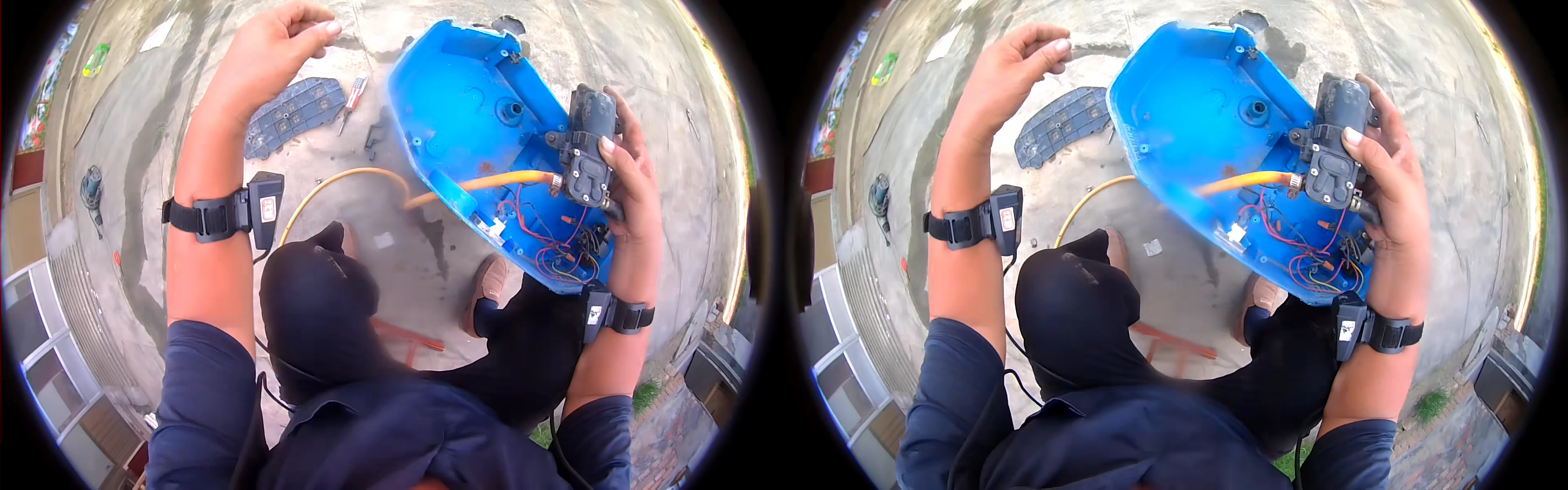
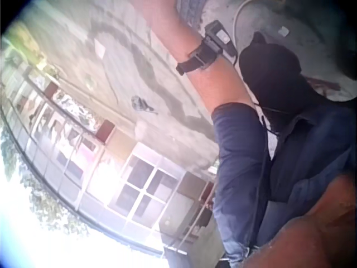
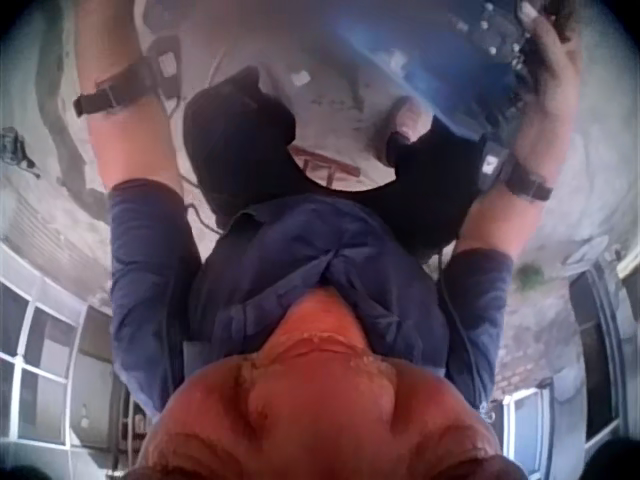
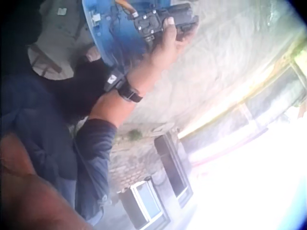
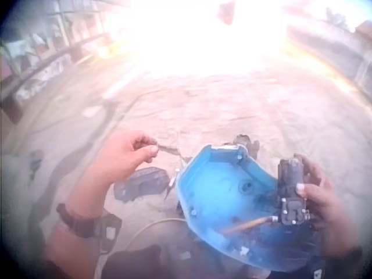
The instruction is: The person connects a black pump to a blue tank, handling a small orange connector and internal wires. They use a screwdriver to secure the pump and a hose, positioning the pump against the side of the tank.
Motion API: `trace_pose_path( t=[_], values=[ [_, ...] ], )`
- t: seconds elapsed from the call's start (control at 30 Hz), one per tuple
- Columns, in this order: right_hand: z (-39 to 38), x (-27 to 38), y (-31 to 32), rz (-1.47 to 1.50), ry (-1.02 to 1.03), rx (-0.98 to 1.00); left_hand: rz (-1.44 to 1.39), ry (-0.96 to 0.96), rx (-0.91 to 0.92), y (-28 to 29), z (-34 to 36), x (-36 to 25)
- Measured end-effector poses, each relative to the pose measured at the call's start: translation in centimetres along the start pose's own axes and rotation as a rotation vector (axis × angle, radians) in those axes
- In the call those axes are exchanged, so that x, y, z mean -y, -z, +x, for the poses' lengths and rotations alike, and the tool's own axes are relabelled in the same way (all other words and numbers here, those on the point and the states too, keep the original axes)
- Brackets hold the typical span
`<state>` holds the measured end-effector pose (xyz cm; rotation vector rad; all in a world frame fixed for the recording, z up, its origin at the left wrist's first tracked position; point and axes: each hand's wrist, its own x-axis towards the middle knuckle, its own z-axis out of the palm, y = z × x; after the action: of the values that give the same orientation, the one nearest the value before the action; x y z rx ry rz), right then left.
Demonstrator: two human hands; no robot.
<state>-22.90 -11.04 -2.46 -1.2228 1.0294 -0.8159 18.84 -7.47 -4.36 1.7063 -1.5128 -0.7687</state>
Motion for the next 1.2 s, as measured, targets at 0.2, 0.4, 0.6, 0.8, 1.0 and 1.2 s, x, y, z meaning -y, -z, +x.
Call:
trace_pose_path(
  t=[0.2, 0.4, 0.6, 0.8, 1.0, 1.2],
  values=[
    [-0.7, 0.0, 0.7, -0.19, 0.01, -0.05, 0.498, 0.367, 0.437, -3.6, -2.1, 13.5],
    [-0.6, -1.0, 0.8, -0.207, 0.03, -0.093, 0.473, 0.459, 0.501, -5.2, -9.6, 22.2],
    [-1.5, 0.3, 4.5, -0.259, -0.005, -0.094, 0.472, 0.639, 0.498, -4.7, -18.1, 27.3],
    [-1.5, 0.1, 4.4, -0.248, -0.021, -0.065, 0.44, 0.562, 0.641, -8.0, -23.0, 27.2],
    [-1.8, 0.5, 4.8, -0.23, -0.02, -0.074, 0.561, -0.082, 0.997, -18.5, -18.3, 24.8],
    [-2.1, 0.9, 5.2, -0.186, -0.018, -0.075, 0.573, -0.372, 1.023, -24.0, -16.1, 24.3]
  ],
)
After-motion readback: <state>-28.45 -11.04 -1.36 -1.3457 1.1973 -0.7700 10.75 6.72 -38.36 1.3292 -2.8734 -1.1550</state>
